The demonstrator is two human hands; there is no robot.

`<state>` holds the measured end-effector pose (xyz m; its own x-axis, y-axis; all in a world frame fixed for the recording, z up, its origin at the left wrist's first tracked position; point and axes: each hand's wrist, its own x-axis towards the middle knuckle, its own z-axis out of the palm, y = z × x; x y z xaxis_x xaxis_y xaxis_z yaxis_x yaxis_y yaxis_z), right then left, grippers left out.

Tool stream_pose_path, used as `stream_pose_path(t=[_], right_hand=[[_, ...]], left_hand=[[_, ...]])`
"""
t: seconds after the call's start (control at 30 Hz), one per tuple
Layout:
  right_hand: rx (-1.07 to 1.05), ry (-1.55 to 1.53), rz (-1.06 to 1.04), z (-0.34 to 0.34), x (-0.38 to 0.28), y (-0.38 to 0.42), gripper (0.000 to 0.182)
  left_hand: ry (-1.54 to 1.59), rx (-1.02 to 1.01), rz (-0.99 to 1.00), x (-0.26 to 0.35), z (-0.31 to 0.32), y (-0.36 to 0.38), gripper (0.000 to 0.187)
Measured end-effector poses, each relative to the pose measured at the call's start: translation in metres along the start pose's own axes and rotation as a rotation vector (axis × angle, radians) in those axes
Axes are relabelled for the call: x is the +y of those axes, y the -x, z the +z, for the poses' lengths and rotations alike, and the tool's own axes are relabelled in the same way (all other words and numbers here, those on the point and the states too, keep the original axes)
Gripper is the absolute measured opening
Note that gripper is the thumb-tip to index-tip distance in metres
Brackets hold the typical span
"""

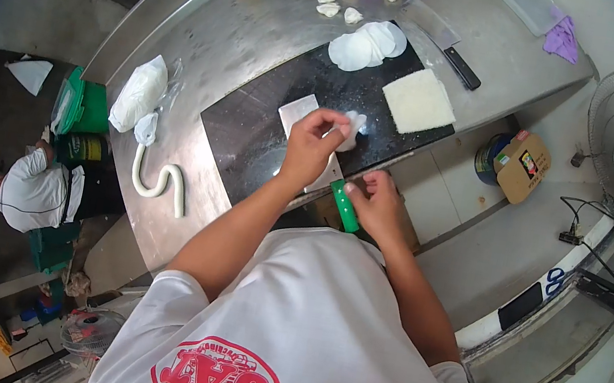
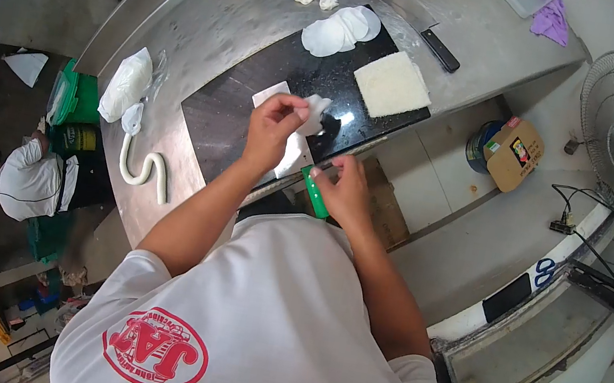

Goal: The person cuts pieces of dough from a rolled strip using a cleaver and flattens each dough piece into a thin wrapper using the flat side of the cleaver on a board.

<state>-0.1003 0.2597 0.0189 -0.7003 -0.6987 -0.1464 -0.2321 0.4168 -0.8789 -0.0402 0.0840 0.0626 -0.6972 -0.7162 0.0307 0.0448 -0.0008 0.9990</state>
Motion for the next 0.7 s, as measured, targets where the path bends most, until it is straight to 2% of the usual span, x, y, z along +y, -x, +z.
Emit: stream_pose_path(t=[0.03, 0.07, 0.13, 0.17, 0.2, 0.27, 0.33, 0.37, 0.43, 0.47, 0.53, 0.6, 0.67, 0.7], right_hand=[[-0.007, -0.008, -0.042, 0.013, 0.017, -0.002, 0.056], [-0.003, -0.007, -0.041, 0.023, 0.035, 0.001, 0.056], [-0.371, -0.232, 0.186, 0.030, 0.035, 0.000, 0.053], [-0.458, -0.274, 0.226, 0.032, 0.032, 0.000, 0.051], [-0.455, -0.273, 0.224, 0.033, 0.027, 0.001, 0.051], [-0.551, -0.436, 0.512, 0.035, 0.021, 0.006, 0.044], [-0.491, -0.366, 0.469, 0.033, 0.026, 0.015, 0.041], [-0.412, -0.222, 0.361, 0.027, 0.026, 0.020, 0.042], [-0.284, -0.020, 0.210, 0.014, 0.038, 0.032, 0.044], [-0.290, -0.016, 0.215, 0.004, 0.038, 0.040, 0.044], [-0.134, -0.006, 0.178, -0.025, 0.021, 0.055, 0.042], [-0.126, -0.227, 0.225, -0.053, 0.009, 0.063, 0.044], [0.037, -0.416, 0.038, -0.064, 0.000, 0.053, 0.044], [0.076, -0.482, 0.029, -0.066, 0.007, 0.042, 0.044]], left_hand=[[-0.030, -0.048, -0.055, 0.002, 0.000, -0.011, 0.013], [-0.029, -0.052, -0.055, 0.003, 0.000, -0.024, 0.013], [0.152, -0.148, -0.079, 0.002, 0.002, -0.060, 0.013], [0.153, -0.150, -0.076, 0.003, 0.005, -0.077, 0.013], [0.278, -0.136, -0.043, 0.003, 0.009, -0.095, 0.013], [0.406, -0.126, -0.008, 0.000, 0.011, -0.133, 0.014], [0.040, -0.028, -0.089, -0.017, -0.005, -0.165, 0.019], [0.045, -0.029, -0.099, -0.037, -0.023, -0.175, 0.019], [-0.619, -0.029, -0.139, -0.077, -0.062, -0.185, 0.026], [-0.617, -0.027, -0.147, -0.077, -0.069, -0.177, 0.026], [-0.270, 0.081, -0.119, -0.067, -0.085, -0.142, 0.028], [-0.246, 0.083, -0.172, -0.059, -0.109, -0.091, 0.027], [-0.228, 0.058, -0.168, -0.068, -0.134, -0.025, 0.026], [-0.267, 0.061, -0.230, -0.066, -0.142, 0.013, 0.025]])
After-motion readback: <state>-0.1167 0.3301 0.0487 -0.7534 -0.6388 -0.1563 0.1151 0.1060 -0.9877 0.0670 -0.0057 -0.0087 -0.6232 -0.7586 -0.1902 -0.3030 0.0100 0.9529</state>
